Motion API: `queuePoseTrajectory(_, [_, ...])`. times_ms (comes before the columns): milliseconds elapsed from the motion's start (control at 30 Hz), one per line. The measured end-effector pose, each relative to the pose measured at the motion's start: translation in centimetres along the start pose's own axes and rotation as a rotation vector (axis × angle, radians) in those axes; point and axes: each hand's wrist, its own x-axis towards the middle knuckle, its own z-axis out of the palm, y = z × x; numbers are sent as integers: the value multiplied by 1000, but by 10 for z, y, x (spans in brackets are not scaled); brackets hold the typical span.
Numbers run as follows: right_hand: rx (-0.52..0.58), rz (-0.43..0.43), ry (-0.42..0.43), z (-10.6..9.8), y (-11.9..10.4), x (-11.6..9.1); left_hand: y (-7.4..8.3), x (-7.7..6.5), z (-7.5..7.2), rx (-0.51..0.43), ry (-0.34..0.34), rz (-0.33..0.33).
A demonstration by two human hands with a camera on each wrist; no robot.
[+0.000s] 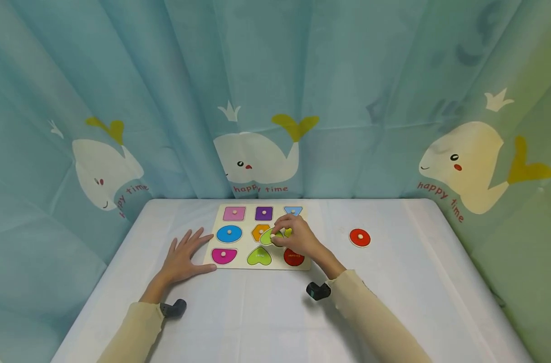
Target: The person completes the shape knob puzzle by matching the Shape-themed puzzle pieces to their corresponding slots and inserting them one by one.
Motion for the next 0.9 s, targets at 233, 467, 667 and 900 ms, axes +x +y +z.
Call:
queuePoseTrajectory(233, [40, -12, -9, 17, -7, 4, -2, 0, 1, 11, -3, -5])
queuePoseTrajectory(467, [63, -6, 16, 34, -6, 5, -3, -1, 2, 5, -1, -6])
queuePoseTrajectory(667, [75, -47, 17, 47, -1, 2, -2, -1, 3, 8, -12, -3])
queuePoseTrajectory(900, [73, -32, 26, 58, 2, 1, -2, 1, 1, 3, -11, -6])
